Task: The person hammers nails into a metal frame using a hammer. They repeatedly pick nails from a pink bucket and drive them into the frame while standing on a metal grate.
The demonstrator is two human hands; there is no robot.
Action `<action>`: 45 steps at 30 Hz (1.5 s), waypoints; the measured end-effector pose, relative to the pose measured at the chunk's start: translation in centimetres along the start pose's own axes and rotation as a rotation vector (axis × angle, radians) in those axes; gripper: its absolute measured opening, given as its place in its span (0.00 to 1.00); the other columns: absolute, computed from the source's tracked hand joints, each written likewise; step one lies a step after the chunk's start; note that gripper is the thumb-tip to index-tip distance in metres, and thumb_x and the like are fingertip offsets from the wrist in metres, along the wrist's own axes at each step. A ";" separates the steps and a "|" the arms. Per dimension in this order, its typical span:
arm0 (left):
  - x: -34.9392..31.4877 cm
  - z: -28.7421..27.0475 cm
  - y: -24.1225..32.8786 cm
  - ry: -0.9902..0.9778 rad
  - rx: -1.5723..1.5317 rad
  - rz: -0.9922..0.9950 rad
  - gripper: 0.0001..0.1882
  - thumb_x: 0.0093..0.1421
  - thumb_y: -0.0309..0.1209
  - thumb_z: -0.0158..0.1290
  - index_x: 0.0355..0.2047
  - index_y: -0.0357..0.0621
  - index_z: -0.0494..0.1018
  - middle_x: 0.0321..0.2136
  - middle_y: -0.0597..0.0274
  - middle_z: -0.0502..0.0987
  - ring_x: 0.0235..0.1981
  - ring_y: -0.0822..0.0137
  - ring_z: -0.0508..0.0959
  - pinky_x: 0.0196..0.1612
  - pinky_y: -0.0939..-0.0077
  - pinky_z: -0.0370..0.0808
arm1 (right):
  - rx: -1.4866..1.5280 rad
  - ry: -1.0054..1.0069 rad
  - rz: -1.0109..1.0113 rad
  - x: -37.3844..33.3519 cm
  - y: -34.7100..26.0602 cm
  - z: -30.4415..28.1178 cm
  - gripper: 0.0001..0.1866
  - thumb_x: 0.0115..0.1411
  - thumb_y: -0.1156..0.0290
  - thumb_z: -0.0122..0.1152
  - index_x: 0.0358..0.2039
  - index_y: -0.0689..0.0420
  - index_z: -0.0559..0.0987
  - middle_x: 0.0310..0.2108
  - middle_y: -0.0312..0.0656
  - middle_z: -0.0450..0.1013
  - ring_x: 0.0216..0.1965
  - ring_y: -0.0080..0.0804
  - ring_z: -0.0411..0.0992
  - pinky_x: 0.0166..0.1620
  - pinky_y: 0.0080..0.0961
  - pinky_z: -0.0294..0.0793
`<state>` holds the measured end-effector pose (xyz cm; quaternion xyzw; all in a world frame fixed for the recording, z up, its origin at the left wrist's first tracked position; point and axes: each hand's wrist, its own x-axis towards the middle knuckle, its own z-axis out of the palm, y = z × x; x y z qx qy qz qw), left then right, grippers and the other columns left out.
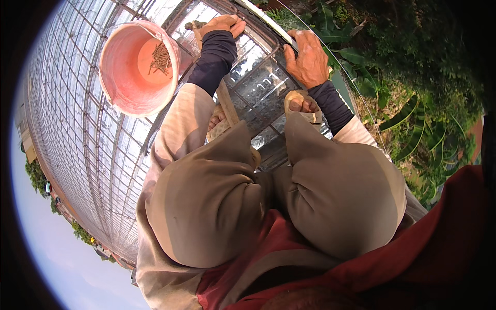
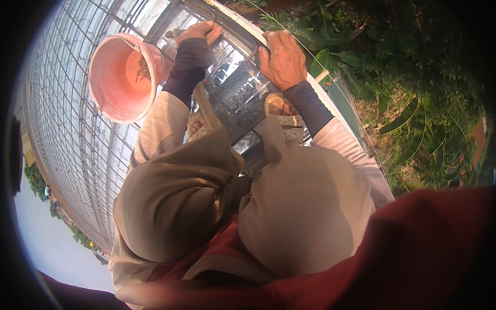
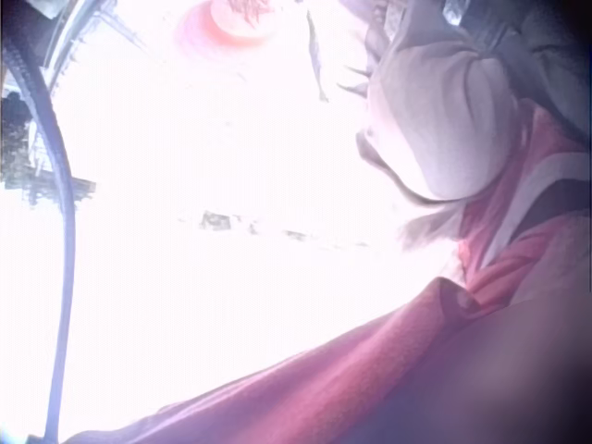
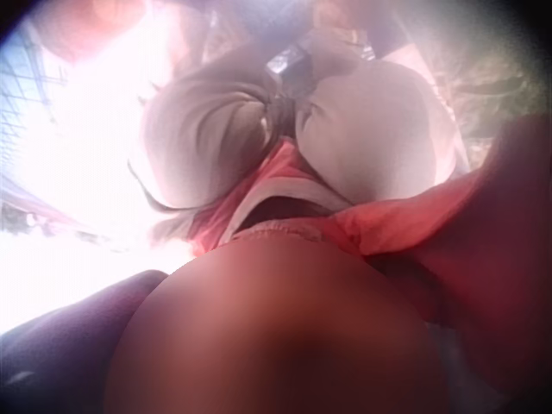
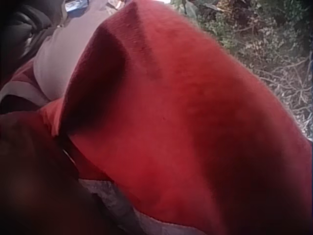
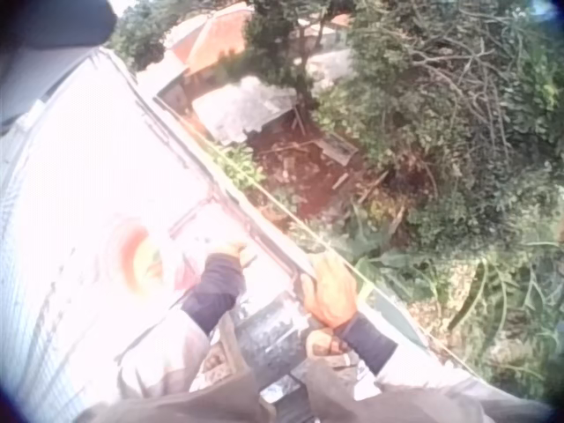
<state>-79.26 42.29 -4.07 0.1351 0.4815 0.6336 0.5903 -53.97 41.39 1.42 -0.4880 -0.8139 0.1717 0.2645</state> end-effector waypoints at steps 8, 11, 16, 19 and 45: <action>-1.1 3.3 -1.5 0.090 0.417 0.188 0.17 0.59 0.15 0.54 0.50 0.26 0.70 0.40 0.46 0.81 0.39 0.59 0.84 0.40 0.73 0.86 | -0.027 0.004 0.006 0.0 0.1 0.2 0.17 0.56 0.67 0.62 0.46 0.57 0.77 0.41 0.48 0.73 0.44 0.49 0.73 0.47 0.41 0.74; -2.4 3.9 -2.1 0.272 0.780 0.334 0.24 0.53 0.24 0.62 0.50 0.32 0.71 0.36 0.50 0.79 0.33 0.60 0.82 0.39 0.67 0.82 | -0.039 -0.016 0.021 0.0 0.0 0.1 0.17 0.56 0.67 0.62 0.46 0.57 0.78 0.42 0.48 0.73 0.45 0.49 0.73 0.47 0.41 0.75; -4.0 4.9 -3.1 0.491 0.976 0.497 0.32 0.49 0.31 0.66 0.55 0.37 0.69 0.36 0.54 0.78 0.35 0.61 0.80 0.40 0.65 0.78 | -0.038 -0.010 0.033 -0.2 0.3 0.0 0.18 0.56 0.67 0.62 0.47 0.58 0.78 0.42 0.48 0.73 0.45 0.49 0.73 0.48 0.41 0.75; -2.6 2.2 -4.4 0.269 1.044 0.449 0.41 0.49 0.36 0.67 0.61 0.35 0.64 0.43 0.44 0.78 0.40 0.48 0.80 0.46 0.58 0.77 | -0.023 -0.025 0.024 0.2 -0.3 0.1 0.18 0.56 0.66 0.63 0.47 0.59 0.78 0.42 0.48 0.73 0.45 0.49 0.73 0.48 0.41 0.75; -3.3 6.2 -2.3 0.122 1.116 0.307 0.21 0.52 0.26 0.61 0.47 0.41 0.71 0.36 0.48 0.80 0.38 0.52 0.83 0.44 0.62 0.78 | -0.006 -0.093 0.101 0.4 -0.8 -0.9 0.19 0.54 0.70 0.65 0.48 0.58 0.76 0.43 0.46 0.71 0.47 0.47 0.71 0.49 0.41 0.73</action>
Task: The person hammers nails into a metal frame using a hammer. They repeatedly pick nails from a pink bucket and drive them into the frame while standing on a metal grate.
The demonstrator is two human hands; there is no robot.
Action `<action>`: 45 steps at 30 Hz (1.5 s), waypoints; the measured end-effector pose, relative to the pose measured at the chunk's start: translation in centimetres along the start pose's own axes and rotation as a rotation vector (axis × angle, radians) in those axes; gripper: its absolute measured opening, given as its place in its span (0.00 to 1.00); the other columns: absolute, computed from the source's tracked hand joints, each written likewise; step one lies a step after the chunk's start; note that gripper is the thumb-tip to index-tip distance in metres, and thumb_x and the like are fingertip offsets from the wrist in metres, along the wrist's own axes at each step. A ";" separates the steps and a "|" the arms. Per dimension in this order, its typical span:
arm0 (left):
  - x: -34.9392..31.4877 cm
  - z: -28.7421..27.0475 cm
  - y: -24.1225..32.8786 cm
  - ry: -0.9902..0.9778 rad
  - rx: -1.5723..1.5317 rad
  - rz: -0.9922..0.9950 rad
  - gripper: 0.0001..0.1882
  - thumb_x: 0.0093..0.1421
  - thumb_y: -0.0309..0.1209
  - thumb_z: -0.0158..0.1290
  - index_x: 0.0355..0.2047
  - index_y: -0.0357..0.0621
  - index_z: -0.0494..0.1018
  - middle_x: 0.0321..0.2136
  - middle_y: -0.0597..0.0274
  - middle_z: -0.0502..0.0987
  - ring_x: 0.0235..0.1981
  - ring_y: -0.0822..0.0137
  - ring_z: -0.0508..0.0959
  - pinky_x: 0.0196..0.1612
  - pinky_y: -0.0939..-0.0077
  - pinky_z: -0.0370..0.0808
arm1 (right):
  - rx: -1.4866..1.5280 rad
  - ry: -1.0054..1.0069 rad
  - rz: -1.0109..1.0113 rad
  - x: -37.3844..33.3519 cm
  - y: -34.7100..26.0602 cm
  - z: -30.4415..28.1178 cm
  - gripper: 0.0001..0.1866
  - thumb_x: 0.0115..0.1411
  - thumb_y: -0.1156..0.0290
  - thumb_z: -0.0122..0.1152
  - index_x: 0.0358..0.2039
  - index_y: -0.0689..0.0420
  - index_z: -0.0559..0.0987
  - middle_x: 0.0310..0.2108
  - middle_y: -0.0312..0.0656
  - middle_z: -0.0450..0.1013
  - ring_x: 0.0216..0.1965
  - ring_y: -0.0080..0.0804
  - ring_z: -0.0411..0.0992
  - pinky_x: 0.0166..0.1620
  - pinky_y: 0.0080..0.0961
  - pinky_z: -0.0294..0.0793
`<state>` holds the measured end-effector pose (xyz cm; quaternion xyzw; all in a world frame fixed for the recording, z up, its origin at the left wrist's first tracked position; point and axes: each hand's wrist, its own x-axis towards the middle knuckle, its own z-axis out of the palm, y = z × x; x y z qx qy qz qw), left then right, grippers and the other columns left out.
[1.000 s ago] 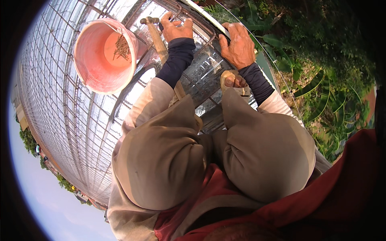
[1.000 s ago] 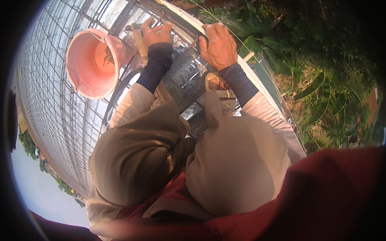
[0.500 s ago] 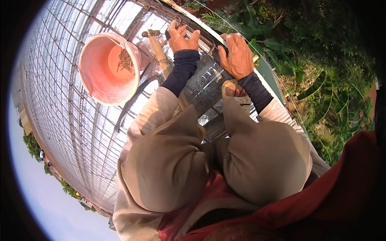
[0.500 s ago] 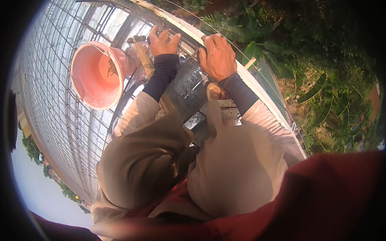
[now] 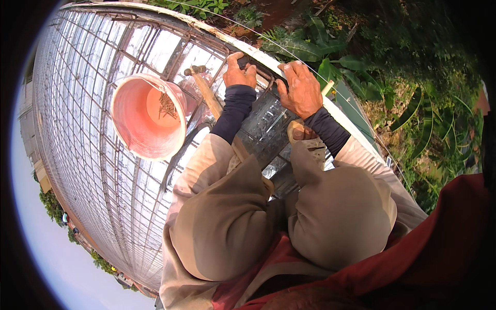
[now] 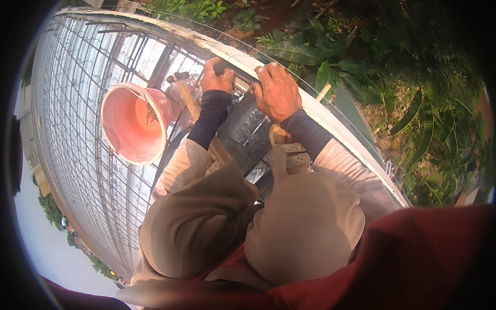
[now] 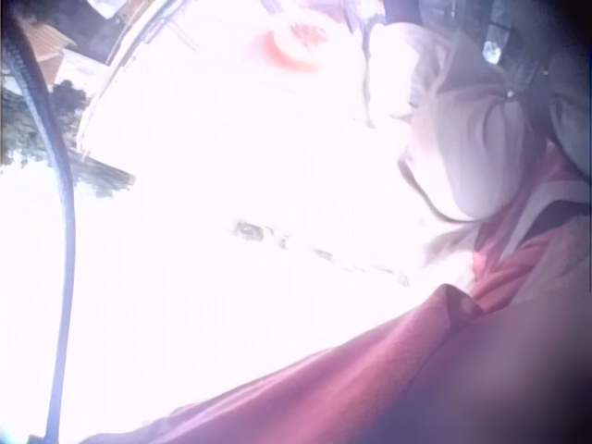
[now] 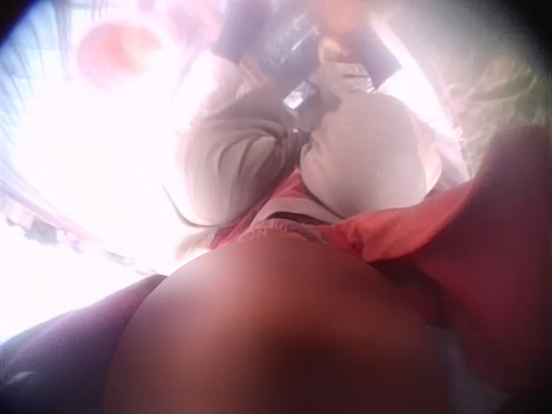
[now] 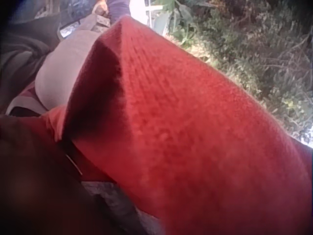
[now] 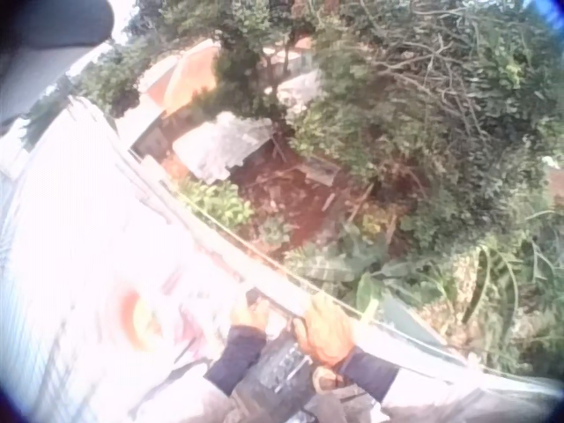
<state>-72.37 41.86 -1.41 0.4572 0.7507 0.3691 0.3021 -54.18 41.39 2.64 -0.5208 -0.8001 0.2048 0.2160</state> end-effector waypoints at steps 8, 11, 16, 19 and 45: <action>1.9 -1.3 -1.0 -0.342 0.103 0.066 0.21 0.48 0.30 0.60 0.44 0.41 0.70 0.34 0.54 0.78 0.35 0.58 0.79 0.45 0.67 0.76 | -0.016 -0.005 0.010 0.0 -0.1 -0.2 0.19 0.55 0.68 0.64 0.47 0.57 0.76 0.42 0.45 0.71 0.47 0.45 0.71 0.48 0.40 0.73; 0.9 -1.1 -1.3 -0.266 0.077 0.183 0.25 0.48 0.29 0.61 0.47 0.41 0.69 0.35 0.55 0.79 0.37 0.58 0.80 0.46 0.66 0.76 | -0.017 -0.018 0.018 -0.1 -0.2 -0.3 0.19 0.55 0.68 0.63 0.47 0.57 0.76 0.42 0.45 0.71 0.47 0.45 0.71 0.48 0.40 0.73; -3.4 -1.2 -1.4 0.136 0.203 0.399 0.24 0.53 0.27 0.59 0.52 0.42 0.72 0.33 0.49 0.80 0.38 0.51 0.81 0.43 0.57 0.76 | 0.005 -0.001 -0.008 -0.1 0.3 0.0 0.19 0.56 0.68 0.63 0.48 0.57 0.76 0.42 0.45 0.71 0.47 0.45 0.71 0.48 0.40 0.73; -4.7 -1.4 -0.6 -0.098 0.335 0.311 0.24 0.59 0.36 0.57 0.56 0.47 0.72 0.29 0.45 0.81 0.34 0.44 0.82 0.39 0.53 0.77 | -0.006 0.000 -0.001 -0.3 0.4 0.2 0.19 0.56 0.67 0.63 0.48 0.57 0.76 0.43 0.46 0.71 0.48 0.45 0.71 0.49 0.40 0.73; 2.0 -4.8 -2.8 0.048 -0.793 -0.463 0.16 0.61 0.32 0.63 0.45 0.33 0.76 0.33 0.54 0.81 0.25 0.70 0.80 0.28 0.79 0.81 | -0.020 0.040 -0.033 -0.3 0.5 0.5 0.18 0.55 0.68 0.63 0.47 0.57 0.77 0.43 0.46 0.72 0.47 0.46 0.72 0.49 0.41 0.74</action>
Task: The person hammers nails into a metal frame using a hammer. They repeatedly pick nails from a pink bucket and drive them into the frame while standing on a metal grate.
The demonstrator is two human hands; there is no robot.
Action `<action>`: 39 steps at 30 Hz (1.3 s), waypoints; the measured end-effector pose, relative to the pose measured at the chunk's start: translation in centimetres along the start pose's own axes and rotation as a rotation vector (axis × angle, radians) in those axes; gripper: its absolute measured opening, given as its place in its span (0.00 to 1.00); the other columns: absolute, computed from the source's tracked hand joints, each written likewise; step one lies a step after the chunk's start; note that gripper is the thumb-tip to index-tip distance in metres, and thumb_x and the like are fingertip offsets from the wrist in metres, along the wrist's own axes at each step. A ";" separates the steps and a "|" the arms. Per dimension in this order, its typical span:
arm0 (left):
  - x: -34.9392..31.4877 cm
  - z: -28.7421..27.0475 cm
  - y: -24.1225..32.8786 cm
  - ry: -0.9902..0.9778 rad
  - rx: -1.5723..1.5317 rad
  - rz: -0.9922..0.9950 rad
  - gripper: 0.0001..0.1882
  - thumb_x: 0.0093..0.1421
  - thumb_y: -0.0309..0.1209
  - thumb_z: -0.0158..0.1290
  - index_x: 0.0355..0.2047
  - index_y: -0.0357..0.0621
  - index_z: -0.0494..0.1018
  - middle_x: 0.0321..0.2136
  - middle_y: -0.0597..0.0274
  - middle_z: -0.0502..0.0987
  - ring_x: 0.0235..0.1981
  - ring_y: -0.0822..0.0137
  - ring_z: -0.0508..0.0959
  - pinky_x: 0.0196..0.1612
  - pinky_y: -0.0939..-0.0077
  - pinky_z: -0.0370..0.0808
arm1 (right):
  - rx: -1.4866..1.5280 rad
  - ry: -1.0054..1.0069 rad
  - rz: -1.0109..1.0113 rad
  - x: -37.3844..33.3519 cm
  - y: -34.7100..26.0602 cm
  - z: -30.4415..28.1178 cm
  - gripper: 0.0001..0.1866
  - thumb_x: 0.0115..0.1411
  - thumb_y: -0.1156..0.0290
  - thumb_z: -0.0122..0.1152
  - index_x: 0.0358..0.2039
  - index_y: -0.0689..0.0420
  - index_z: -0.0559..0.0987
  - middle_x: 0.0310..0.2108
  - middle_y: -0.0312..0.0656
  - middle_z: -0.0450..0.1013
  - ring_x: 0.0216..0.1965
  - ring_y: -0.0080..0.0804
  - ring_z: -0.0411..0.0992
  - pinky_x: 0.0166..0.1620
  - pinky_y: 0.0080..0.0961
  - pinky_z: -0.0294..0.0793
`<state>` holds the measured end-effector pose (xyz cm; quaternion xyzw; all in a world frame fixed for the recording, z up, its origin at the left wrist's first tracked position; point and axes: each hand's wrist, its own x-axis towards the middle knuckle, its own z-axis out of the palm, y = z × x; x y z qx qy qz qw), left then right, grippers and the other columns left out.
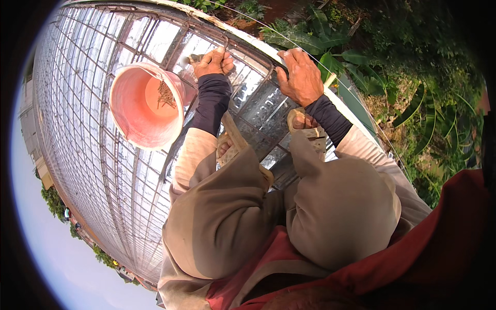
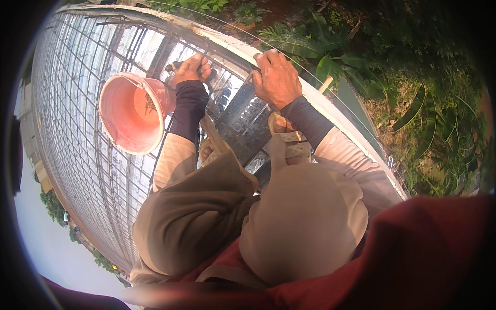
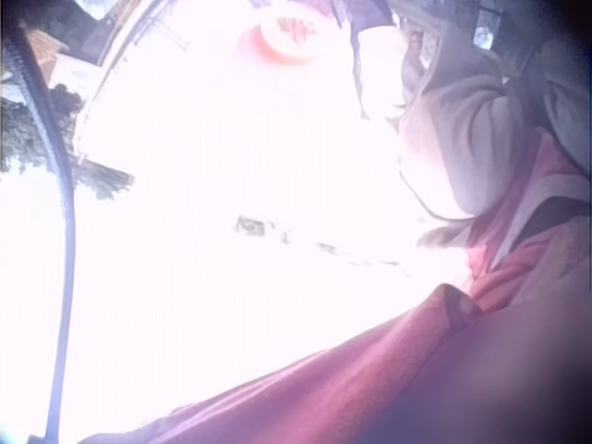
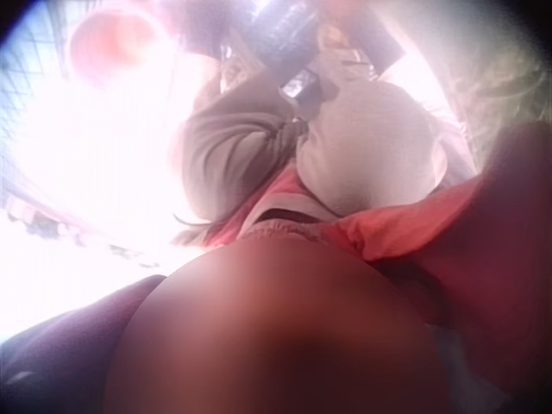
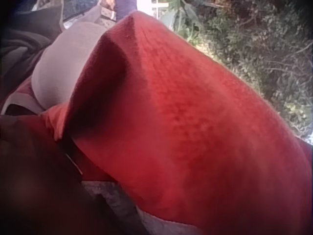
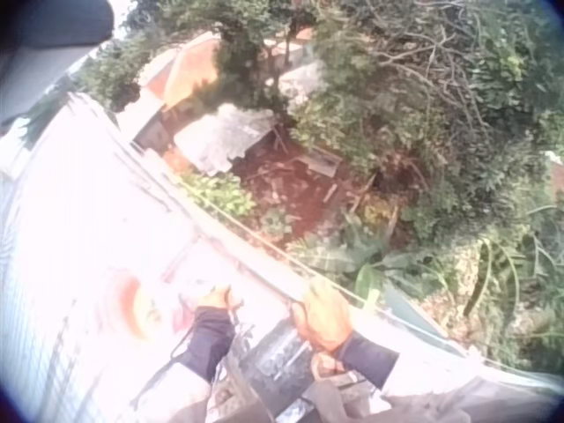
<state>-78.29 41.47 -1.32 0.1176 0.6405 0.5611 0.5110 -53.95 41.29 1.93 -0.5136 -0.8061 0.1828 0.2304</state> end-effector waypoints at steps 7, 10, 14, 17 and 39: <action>0.4 3.6 -0.1 -0.041 0.102 0.140 0.16 0.62 0.19 0.53 0.51 0.28 0.73 0.33 0.53 0.80 0.25 0.72 0.78 0.27 0.82 0.78 | 0.010 -0.024 0.012 0.0 0.1 -0.2 0.19 0.55 0.69 0.64 0.47 0.57 0.77 0.44 0.46 0.71 0.47 0.46 0.72 0.48 0.41 0.74; -0.9 2.0 -1.3 0.022 0.273 0.310 0.21 0.61 0.20 0.54 0.55 0.29 0.72 0.34 0.55 0.80 0.26 0.75 0.75 0.27 0.83 0.74 | 0.023 -0.014 -0.002 0.2 -0.4 -0.2 0.19 0.55 0.69 0.64 0.47 0.57 0.76 0.43 0.45 0.71 0.47 0.45 0.72 0.48 0.40 0.74; -2.2 1.6 -3.2 0.116 0.658 0.574 0.26 0.60 0.23 0.56 0.60 0.32 0.71 0.39 0.57 0.81 0.29 0.75 0.76 0.32 0.80 0.74 | -0.007 -0.026 0.019 0.0 0.0 -0.1 0.19 0.55 0.69 0.65 0.47 0.57 0.76 0.43 0.45 0.71 0.47 0.45 0.72 0.48 0.40 0.74; -2.9 2.6 -3.2 0.086 0.415 0.480 0.23 0.62 0.24 0.57 0.57 0.32 0.71 0.42 0.53 0.80 0.39 0.69 0.80 0.42 0.79 0.77 | -0.010 -0.033 0.014 0.0 0.1 0.0 0.19 0.55 0.69 0.65 0.47 0.57 0.76 0.43 0.45 0.71 0.47 0.45 0.72 0.48 0.40 0.74; -0.8 2.7 -4.0 -0.153 1.049 0.766 0.17 0.54 0.34 0.59 0.45 0.45 0.79 0.37 0.49 0.83 0.43 0.45 0.80 0.62 0.57 0.68 | -0.003 -0.022 0.015 0.2 -0.4 -0.4 0.19 0.55 0.69 0.64 0.48 0.58 0.76 0.42 0.45 0.71 0.46 0.45 0.72 0.47 0.41 0.74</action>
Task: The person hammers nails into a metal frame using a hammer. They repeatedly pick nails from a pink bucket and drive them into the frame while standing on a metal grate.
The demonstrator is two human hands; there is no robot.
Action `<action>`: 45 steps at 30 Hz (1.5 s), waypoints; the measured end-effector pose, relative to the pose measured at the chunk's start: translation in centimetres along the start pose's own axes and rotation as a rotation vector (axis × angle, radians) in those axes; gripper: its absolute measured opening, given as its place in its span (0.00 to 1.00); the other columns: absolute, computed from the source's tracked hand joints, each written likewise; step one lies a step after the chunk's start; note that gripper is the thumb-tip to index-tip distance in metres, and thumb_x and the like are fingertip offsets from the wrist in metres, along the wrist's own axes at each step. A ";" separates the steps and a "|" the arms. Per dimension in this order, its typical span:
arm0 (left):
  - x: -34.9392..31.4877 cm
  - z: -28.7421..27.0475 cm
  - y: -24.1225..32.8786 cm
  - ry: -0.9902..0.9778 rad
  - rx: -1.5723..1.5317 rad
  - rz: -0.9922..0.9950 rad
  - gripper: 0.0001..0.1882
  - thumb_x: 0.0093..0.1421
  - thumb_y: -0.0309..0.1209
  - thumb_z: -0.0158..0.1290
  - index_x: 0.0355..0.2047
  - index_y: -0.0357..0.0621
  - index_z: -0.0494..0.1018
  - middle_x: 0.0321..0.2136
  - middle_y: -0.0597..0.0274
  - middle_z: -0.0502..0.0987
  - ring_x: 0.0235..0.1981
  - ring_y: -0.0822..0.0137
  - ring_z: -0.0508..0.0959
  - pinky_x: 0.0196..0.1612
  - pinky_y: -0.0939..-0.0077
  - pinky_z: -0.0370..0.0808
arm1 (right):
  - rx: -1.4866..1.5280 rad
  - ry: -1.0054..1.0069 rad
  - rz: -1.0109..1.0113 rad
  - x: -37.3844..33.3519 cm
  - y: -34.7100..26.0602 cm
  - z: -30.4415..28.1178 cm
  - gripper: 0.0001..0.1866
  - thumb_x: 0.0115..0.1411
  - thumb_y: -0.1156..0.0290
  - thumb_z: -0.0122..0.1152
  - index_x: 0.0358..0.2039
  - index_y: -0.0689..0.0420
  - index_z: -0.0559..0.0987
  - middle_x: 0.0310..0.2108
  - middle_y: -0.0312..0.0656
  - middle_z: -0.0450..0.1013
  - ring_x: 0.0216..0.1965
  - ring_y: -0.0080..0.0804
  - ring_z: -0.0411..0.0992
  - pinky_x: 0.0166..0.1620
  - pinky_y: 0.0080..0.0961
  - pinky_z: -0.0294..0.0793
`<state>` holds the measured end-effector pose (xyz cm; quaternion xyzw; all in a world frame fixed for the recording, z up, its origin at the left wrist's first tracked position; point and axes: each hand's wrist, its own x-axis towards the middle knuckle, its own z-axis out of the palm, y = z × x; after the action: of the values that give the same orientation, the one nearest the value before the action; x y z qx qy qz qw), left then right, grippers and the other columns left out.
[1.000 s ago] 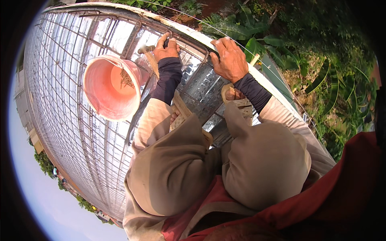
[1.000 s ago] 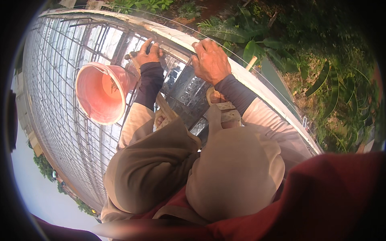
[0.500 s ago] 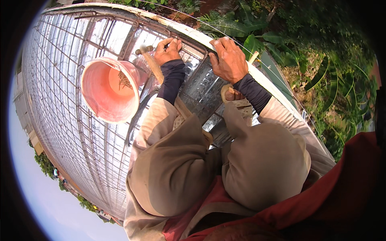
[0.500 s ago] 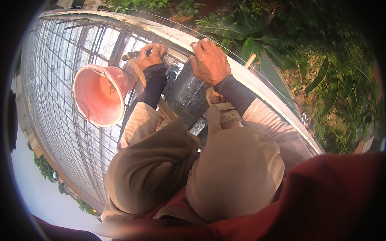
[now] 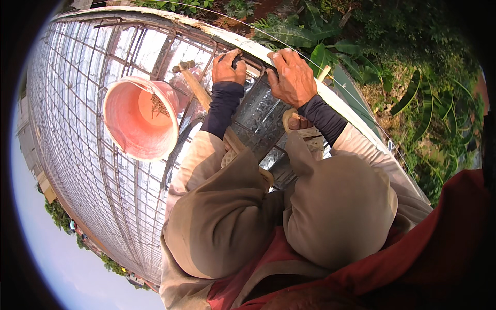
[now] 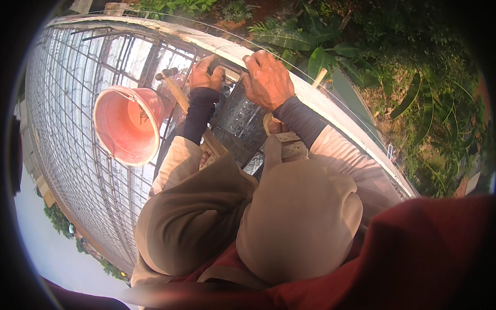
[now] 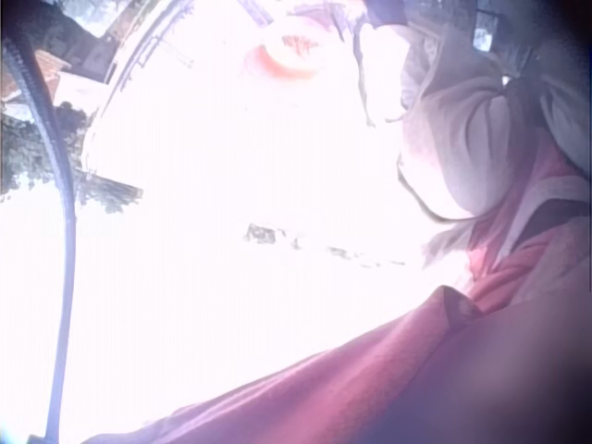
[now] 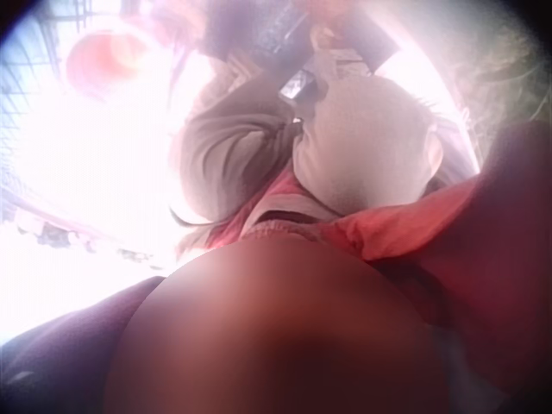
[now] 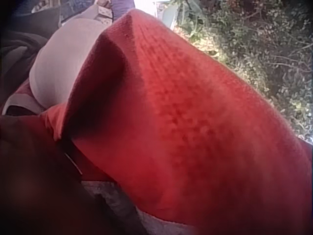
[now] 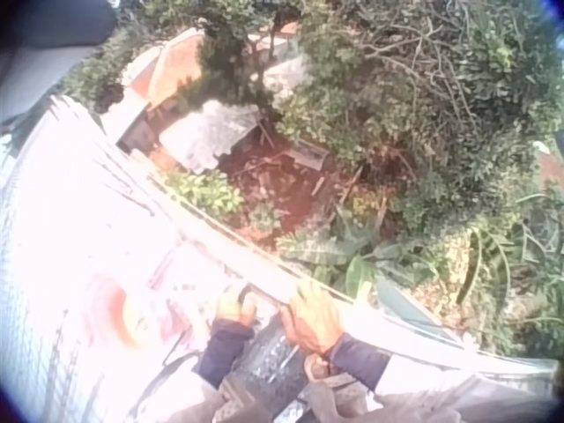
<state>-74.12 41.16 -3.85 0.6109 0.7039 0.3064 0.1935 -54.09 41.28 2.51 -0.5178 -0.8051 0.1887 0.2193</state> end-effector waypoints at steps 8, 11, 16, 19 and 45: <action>1.9 -0.7 0.1 -0.325 -0.059 -0.162 0.21 0.49 0.46 0.67 0.23 0.44 0.71 0.23 0.57 0.80 0.28 0.50 0.78 0.66 0.49 0.58 | 0.002 -0.018 0.012 0.1 -0.1 -0.2 0.20 0.54 0.69 0.65 0.48 0.57 0.76 0.42 0.45 0.71 0.46 0.45 0.72 0.48 0.40 0.74; 1.5 0.0 0.8 -0.182 0.055 -0.144 0.20 0.51 0.48 0.65 0.26 0.45 0.73 0.24 0.54 0.79 0.29 0.48 0.79 0.55 0.49 0.69 | 0.011 0.003 0.005 0.0 0.1 -0.2 0.21 0.54 0.70 0.67 0.49 0.56 0.76 0.43 0.46 0.72 0.45 0.47 0.73 0.46 0.41 0.75; -1.2 -1.1 1.9 0.177 0.175 0.014 0.13 0.56 0.39 0.63 0.37 0.49 0.79 0.29 0.54 0.81 0.33 0.47 0.81 0.35 0.55 0.78 | 0.017 -0.010 0.015 -0.1 0.0 -0.1 0.19 0.55 0.68 0.64 0.48 0.58 0.77 0.43 0.45 0.72 0.47 0.44 0.72 0.48 0.41 0.73; -1.9 -1.8 0.9 0.229 0.208 0.232 0.08 0.56 0.31 0.61 0.37 0.50 0.81 0.31 0.56 0.81 0.29 0.50 0.81 0.31 0.59 0.78 | 0.019 -0.008 0.017 0.0 -0.1 -0.2 0.19 0.56 0.68 0.64 0.48 0.58 0.77 0.43 0.45 0.72 0.47 0.44 0.72 0.49 0.41 0.74; -1.1 -3.1 0.9 -0.005 -0.706 -0.626 0.12 0.62 0.31 0.59 0.43 0.37 0.80 0.20 0.64 0.79 0.14 0.82 0.67 0.17 0.85 0.61 | 0.026 0.016 0.045 -0.4 1.0 0.9 0.15 0.59 0.68 0.63 0.46 0.58 0.78 0.43 0.45 0.74 0.46 0.44 0.73 0.49 0.40 0.74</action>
<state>-75.23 39.50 -1.05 0.2667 0.7066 0.4525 0.4741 -53.66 41.29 1.20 -0.5342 -0.7891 0.1996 0.2283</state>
